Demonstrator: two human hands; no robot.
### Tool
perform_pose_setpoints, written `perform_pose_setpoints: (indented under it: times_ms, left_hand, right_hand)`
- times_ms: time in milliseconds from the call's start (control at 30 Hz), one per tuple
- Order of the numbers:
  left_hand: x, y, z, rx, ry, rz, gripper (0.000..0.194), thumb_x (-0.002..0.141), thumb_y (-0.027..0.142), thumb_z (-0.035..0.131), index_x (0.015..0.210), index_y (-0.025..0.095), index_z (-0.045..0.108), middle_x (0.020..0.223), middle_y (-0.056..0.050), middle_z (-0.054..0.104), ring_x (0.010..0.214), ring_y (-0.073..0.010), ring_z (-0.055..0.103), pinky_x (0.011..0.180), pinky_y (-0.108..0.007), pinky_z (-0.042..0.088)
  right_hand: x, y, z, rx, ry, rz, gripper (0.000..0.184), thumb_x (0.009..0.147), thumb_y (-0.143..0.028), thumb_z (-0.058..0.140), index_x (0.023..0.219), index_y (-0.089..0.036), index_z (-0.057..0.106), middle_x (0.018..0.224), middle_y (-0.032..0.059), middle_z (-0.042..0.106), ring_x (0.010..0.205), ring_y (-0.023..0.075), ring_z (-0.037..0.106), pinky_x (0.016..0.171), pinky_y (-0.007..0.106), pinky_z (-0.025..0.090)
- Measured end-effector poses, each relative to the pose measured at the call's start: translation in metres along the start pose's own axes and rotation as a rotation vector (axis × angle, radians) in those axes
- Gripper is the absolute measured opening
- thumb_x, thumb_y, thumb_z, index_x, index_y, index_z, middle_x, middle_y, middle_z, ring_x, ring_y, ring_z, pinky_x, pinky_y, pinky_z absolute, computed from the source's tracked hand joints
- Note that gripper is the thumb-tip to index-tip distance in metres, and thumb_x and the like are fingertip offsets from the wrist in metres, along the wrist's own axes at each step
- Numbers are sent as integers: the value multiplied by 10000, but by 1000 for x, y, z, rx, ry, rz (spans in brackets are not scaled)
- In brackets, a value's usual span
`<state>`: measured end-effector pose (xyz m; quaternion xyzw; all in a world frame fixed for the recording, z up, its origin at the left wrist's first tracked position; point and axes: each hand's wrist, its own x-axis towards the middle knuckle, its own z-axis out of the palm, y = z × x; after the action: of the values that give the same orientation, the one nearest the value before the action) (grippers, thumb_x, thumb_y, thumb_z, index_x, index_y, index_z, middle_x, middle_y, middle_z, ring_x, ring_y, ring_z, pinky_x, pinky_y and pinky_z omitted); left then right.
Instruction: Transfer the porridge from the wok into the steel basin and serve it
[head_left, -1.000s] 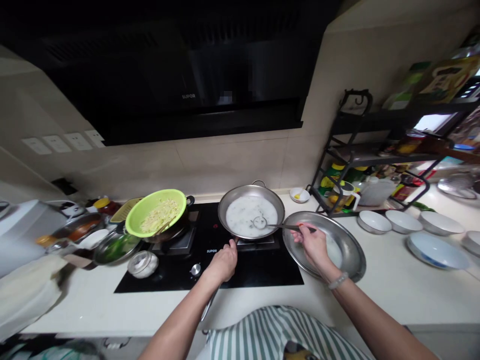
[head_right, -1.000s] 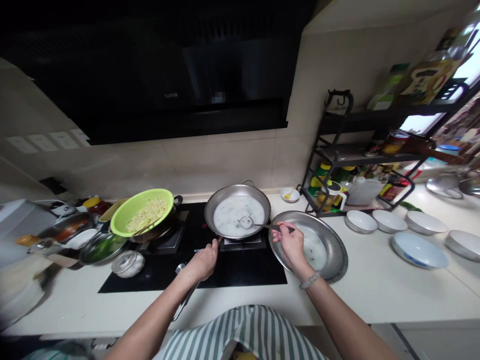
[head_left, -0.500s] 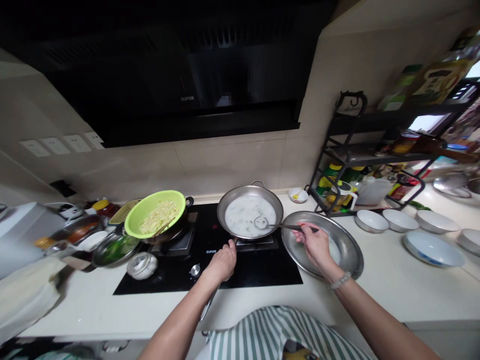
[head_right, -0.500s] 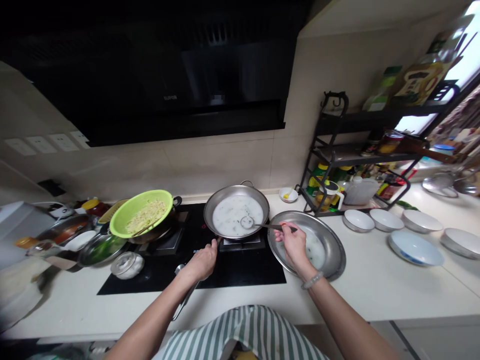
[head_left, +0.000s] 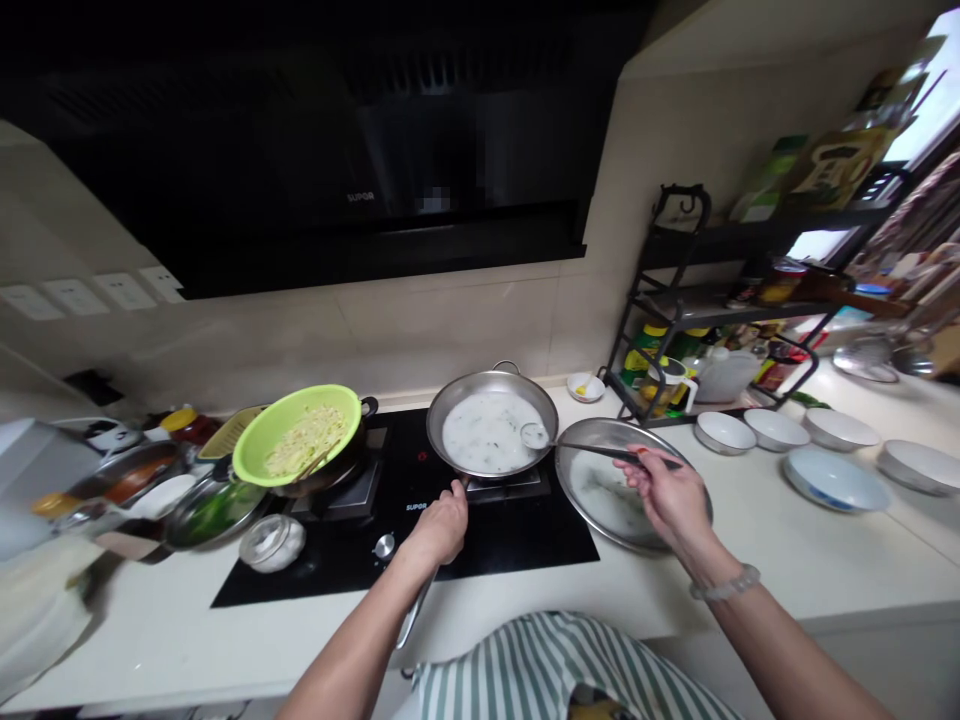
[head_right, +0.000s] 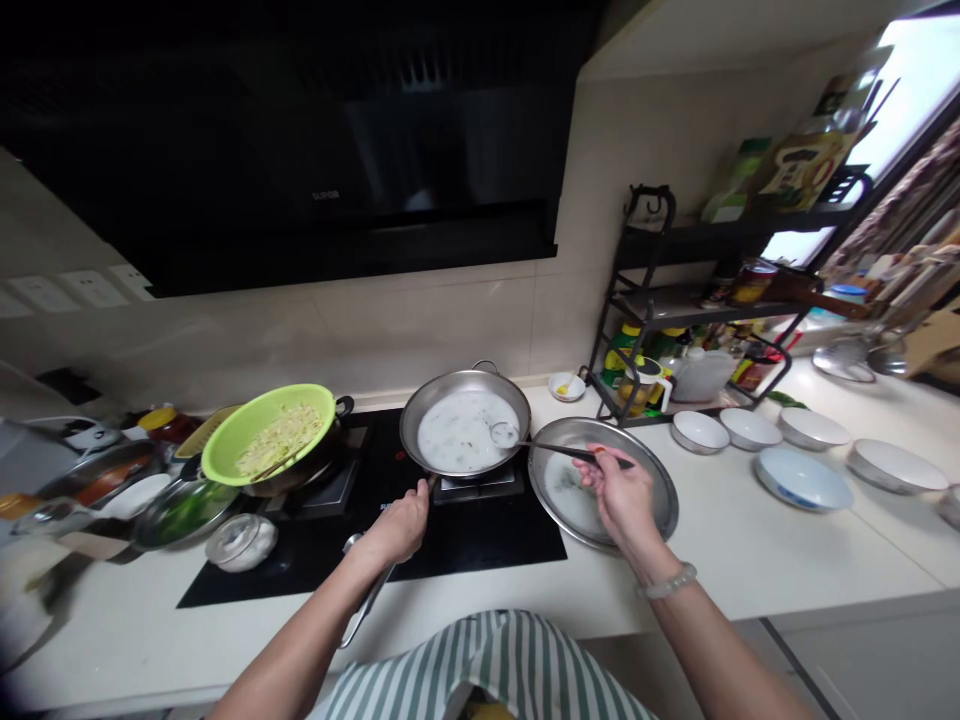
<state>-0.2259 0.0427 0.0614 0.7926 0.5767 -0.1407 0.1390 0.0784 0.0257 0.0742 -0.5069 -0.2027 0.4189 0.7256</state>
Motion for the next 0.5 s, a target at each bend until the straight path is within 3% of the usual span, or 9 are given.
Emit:
perform_pose_setpoints:
  times_ms: [167,300,500]
  left_hand:
    - [1,-2,-1,-2,-24,13,731,753,-45,443,1448,-112,224,1187,-368,549,1054,-363,644,861,-396,494]
    - [1,-4,-1,3,-33,27,668,821,39,418,1447,-88,223,1208,-342,549,1068,-348,634,877,-387,477]
    - [-2,-7,-4,-15,14,44,582,929,272,389,1422,-27,310,1194,-279,565,1022,-332,630,849,-391,478]
  right_hand:
    - [0,-9,-41,-26,156,-80,231,523,-219,773,701,-131,655,584,58,669,538,160,641,399,186,467]
    - [-3,1,-75,-196,269,-145,255,566,-307,741,753,-154,664,568,46,669,490,163,608,422,238,483]
    - [-20,23,-116,-647,137,-365,352,696,-450,653,914,-177,691,657,48,683,504,190,607,558,344,534]
